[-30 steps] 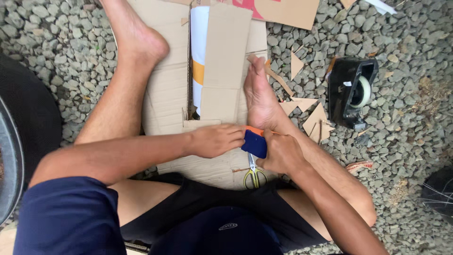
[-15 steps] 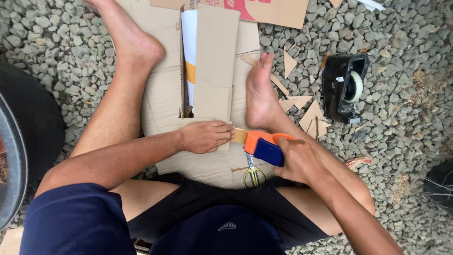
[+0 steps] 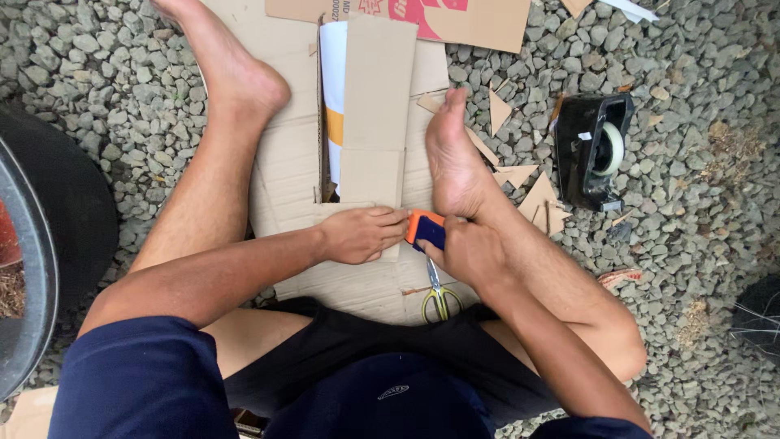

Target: The person assembles a cardboard box by folding flaps and securing them with packing tape. They use scissors to trim excess tape and adjust the box structure while sitting on a gravel surface.

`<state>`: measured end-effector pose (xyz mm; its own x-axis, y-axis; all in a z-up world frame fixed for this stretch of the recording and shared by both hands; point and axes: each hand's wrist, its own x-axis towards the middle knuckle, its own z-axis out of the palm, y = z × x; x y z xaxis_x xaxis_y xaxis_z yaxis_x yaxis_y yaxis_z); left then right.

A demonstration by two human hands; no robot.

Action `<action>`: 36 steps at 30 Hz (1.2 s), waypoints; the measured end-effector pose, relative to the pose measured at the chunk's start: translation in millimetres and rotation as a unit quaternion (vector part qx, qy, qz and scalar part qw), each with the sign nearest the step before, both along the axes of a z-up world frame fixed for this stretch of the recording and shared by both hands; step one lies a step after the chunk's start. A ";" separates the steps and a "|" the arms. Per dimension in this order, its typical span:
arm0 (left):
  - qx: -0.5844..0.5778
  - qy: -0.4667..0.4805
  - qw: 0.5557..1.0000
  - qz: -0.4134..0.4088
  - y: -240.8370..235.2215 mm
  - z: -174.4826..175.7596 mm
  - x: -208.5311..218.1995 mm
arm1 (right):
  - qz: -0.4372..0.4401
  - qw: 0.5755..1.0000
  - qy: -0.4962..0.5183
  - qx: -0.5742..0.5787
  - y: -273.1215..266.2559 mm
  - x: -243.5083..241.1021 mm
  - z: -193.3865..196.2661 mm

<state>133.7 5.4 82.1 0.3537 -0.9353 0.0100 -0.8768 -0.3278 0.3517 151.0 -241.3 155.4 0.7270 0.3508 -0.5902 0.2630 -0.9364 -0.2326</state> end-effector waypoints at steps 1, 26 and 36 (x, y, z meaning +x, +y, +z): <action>0.003 0.001 1.000 -0.004 -0.5 -1.2 -0.4 | -0.018 1.000 0.014 0.006 2.9 1.4 -5.7; 0.344 0.073 0.933 -0.080 -85.7 9.9 25.9 | -0.438 0.661 0.327 0.514 64.6 109.5 -7.2; 0.102 -0.023 0.993 0.049 -76.9 1.4 18.8 | -0.432 0.653 0.318 0.536 62.3 96.9 -13.0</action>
<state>152.5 -71.5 83.5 0.4467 -0.8805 -0.1589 -0.8505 -0.4730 0.2299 248.0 -179.0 142.4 0.6543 0.4310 -0.6214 -0.7235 0.1176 -0.6803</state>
